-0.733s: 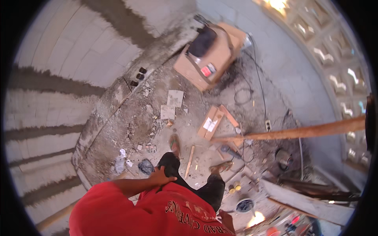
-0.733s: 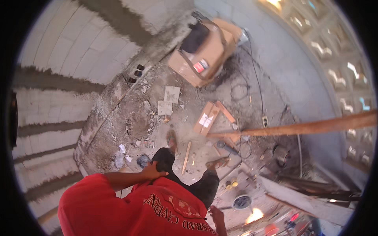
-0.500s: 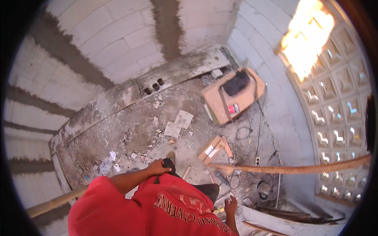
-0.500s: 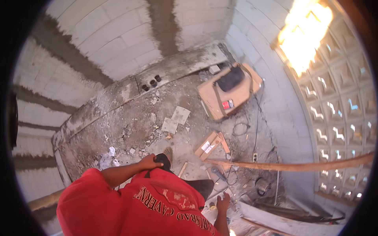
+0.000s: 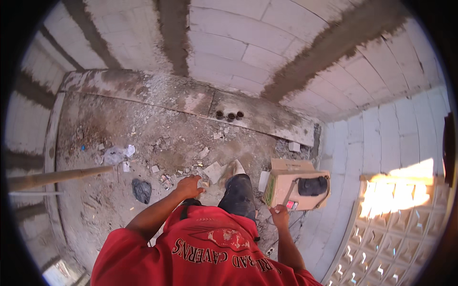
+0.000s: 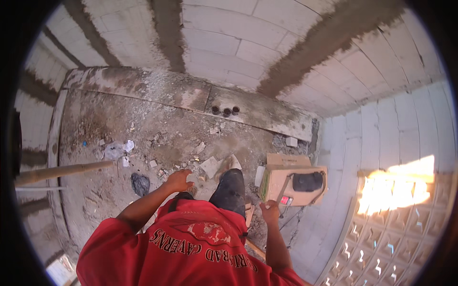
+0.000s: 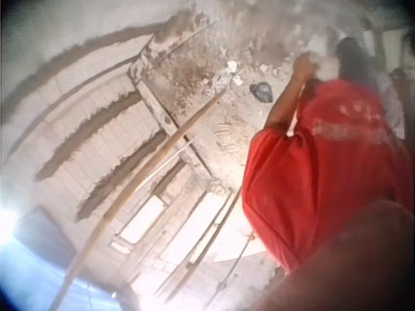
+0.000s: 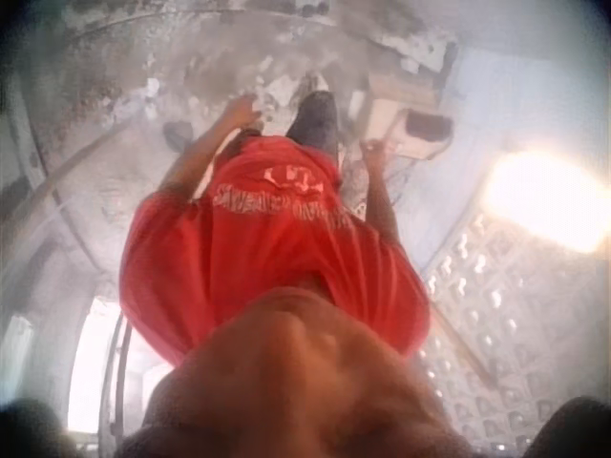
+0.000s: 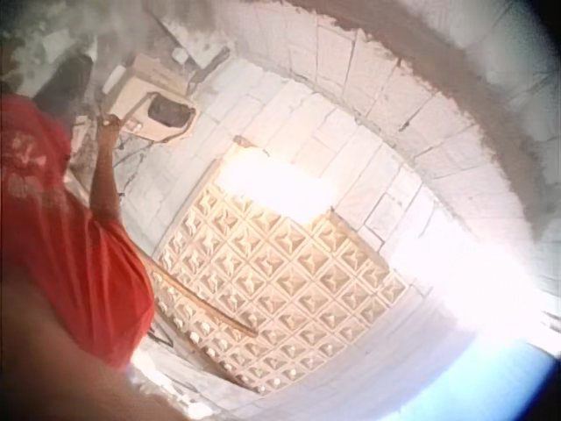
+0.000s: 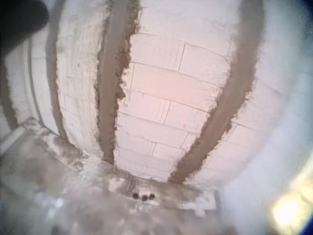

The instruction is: The person prepares multiple glasses of coffee by spooning ingredients from jars and then pouring hot water from a kettle into each glass while sitting on the floor of a construction site.

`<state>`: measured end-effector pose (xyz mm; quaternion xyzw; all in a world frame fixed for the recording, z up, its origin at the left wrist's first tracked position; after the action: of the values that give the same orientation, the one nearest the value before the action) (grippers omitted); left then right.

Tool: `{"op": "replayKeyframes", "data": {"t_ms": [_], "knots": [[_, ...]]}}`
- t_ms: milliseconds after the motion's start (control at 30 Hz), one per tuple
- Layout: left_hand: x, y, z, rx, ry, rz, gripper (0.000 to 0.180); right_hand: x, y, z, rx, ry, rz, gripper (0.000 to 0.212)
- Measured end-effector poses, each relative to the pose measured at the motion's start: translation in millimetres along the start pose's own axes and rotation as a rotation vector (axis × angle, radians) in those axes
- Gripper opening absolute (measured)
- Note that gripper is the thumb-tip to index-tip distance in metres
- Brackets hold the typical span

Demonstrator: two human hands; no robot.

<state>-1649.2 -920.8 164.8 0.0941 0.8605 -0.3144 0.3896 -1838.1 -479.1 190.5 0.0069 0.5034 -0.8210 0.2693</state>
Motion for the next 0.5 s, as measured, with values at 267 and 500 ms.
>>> {"op": "replayKeyframes", "data": {"t_ms": [267, 500], "knots": [[7, -72, -22, -0.296, -0.155, -0.155, 0.037, 322, -1, 0, -0.051, -0.078, 0.366, 0.024], [65, -173, -141, -0.566, 0.091, -0.138, 0.032, 485, 15, 75, -0.088, -0.086, 0.351, 0.031]]}}
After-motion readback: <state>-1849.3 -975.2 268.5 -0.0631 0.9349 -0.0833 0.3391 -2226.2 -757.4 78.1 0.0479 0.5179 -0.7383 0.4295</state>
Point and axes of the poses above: each hand's wrist, its own x-axis towards the middle knuckle, its own y-axis out of the palm, z = x × y, the point moved 5 cm from there along x, towards the middle knuckle, and after that the axes turned 13 degrees about z, right-handed, at the moved point
